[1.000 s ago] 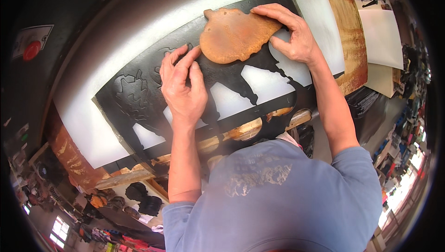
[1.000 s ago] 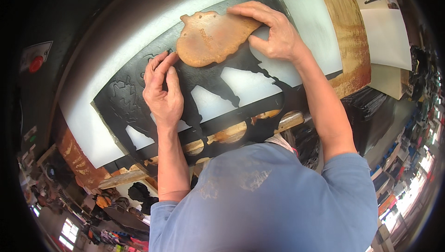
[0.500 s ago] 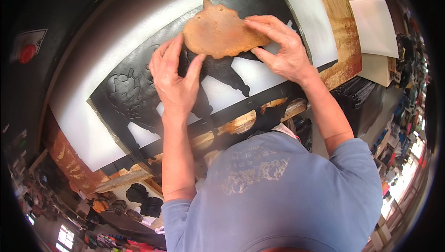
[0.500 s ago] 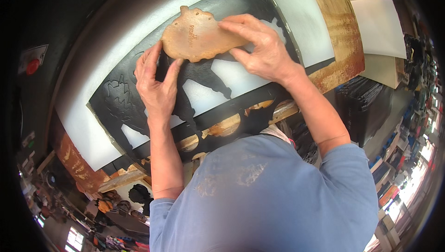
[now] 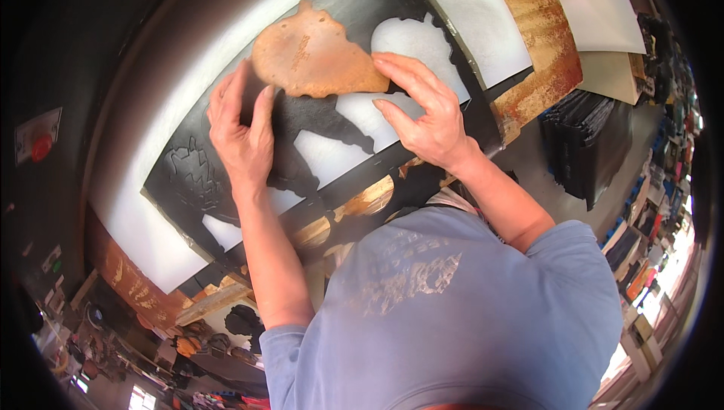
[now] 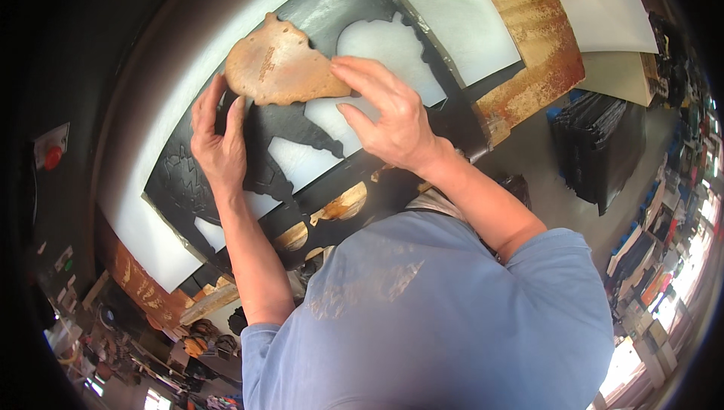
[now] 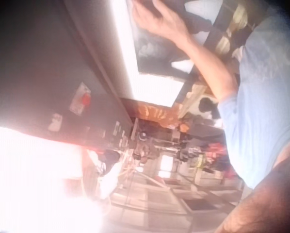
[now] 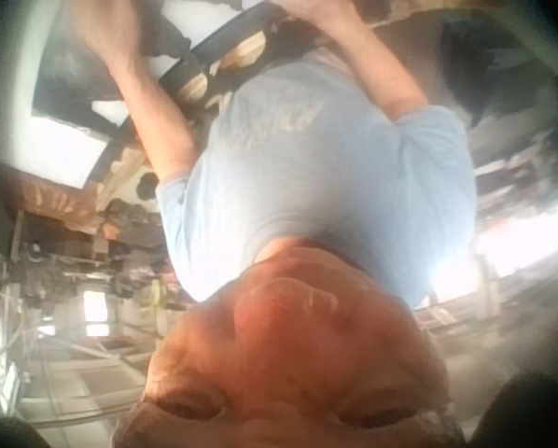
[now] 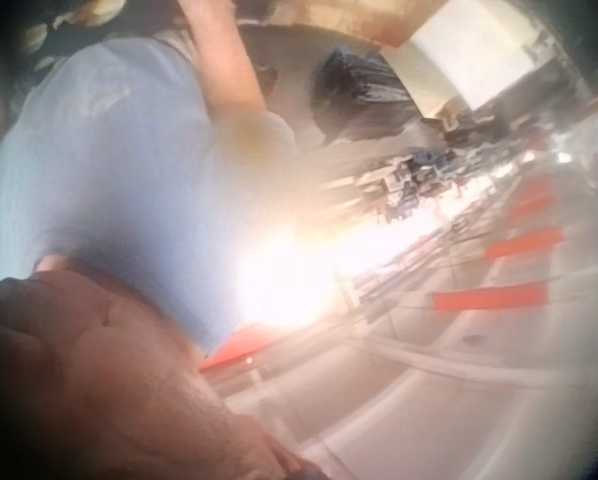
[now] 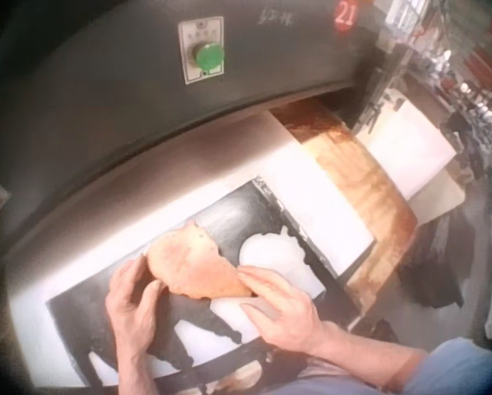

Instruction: The person repeatedly places a wooden template on a black sheet, presses it down, and peels away the cut shapes. They retrieve a new sheet of material, align it on the work surface, and continue the cutting and removal cycle.

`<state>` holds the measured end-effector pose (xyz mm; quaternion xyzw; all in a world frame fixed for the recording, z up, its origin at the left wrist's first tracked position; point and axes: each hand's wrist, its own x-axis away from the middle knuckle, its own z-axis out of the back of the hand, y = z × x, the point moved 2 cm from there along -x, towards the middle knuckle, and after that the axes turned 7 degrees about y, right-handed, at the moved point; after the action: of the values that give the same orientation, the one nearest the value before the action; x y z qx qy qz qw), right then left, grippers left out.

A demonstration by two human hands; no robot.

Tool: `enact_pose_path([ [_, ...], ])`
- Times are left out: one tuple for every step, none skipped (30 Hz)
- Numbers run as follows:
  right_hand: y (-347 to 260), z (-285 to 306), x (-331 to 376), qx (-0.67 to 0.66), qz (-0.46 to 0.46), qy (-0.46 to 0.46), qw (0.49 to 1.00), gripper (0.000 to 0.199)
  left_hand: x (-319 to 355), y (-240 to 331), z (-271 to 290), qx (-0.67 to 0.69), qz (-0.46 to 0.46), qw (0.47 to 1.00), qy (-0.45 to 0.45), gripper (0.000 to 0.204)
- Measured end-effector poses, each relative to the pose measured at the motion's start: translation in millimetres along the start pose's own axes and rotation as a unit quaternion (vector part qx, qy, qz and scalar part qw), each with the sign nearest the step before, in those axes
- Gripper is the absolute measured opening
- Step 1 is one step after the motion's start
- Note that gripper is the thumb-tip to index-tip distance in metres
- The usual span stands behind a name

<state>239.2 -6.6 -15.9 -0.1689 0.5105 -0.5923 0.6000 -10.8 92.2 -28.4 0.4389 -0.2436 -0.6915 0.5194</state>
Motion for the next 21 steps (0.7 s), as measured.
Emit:
enact_pose_path([
  [3,4,4,0.002,-0.005,0.006,1.000,0.046,0,-1,0,-0.003,0.000,1.000,-0.001,0.046],
  [5,8,7,-0.019,-0.010,0.027,0.999,0.046,0,-2,0,-0.003,0.000,1.000,0.000,0.045],
  [9,13,11,-0.036,-0.030,0.038,0.998,0.045,0,-2,1,0.003,0.003,1.000,0.001,0.044],
  [12,15,14,-0.064,-0.029,0.067,0.995,0.045,0,-3,1,0.012,0.005,1.000,-0.002,0.043],
  [16,17,16,-0.082,-0.038,0.084,0.992,0.044,0,-4,1,0.016,0.026,1.000,0.002,0.041],
  [19,18,17,-0.088,-0.063,0.078,0.991,0.044,0,-4,1,0.018,0.033,0.999,0.003,0.040],
  [21,19,18,-0.103,-0.065,0.082,0.989,0.044,0,-4,1,0.014,0.038,0.999,0.003,0.040],
  [22,21,18,-0.113,-0.082,0.079,0.987,0.044,0,-4,1,0.016,0.043,0.999,0.003,0.039],
  [21,21,17,-0.110,-0.066,0.067,0.989,0.046,0,-4,1,0.012,0.046,0.999,0.000,0.040],
  [19,22,15,-0.104,-0.064,0.047,0.991,0.048,0,-3,1,0.012,0.051,0.999,-0.003,0.040],
  [16,21,13,-0.104,-0.050,0.033,0.993,0.051,-1,-4,1,0.019,0.058,0.998,0.001,0.041],
  [14,19,9,-0.074,-0.040,0.025,0.996,0.052,-1,-3,0,0.006,0.038,0.999,-0.009,0.042],
  [10,16,5,-0.049,-0.019,0.022,0.998,0.054,-2,-2,0,-0.001,0.020,1.000,-0.013,0.044],
  [8,11,0,-0.020,-0.007,0.012,1.000,0.056,-3,-2,0,-0.003,0.009,1.000,-0.018,0.046],
  [7,5,-6,-0.018,-0.009,0.001,1.000,0.064,-4,-1,0,-0.028,-0.023,0.999,-0.034,0.053],
  [5,-2,-12,-0.007,0.023,0.000,1.000,0.063,-5,-1,0,-0.056,-0.047,0.996,-0.043,0.056],
  [5,-9,-19,0.009,0.043,-0.008,0.999,0.062,-6,-1,1,-0.055,-0.057,0.996,-0.046,0.055],
  [5,-14,-26,0.034,0.062,-0.027,0.997,0.061,-6,0,1,-0.041,-0.070,0.995,-0.050,0.055],
  [7,-14,-32,0.011,0.060,-0.018,0.998,0.064,-6,0,3,-0.028,-0.051,0.997,-0.047,0.052],
  [9,-13,-40,0.014,0.077,-0.048,0.996,0.064,-5,1,5,-0.015,-0.034,0.998,-0.043,0.051],
  [13,-7,-48,0.017,0.094,-0.079,0.992,0.065,-3,1,6,0.001,-0.013,0.999,-0.039,0.050],
])
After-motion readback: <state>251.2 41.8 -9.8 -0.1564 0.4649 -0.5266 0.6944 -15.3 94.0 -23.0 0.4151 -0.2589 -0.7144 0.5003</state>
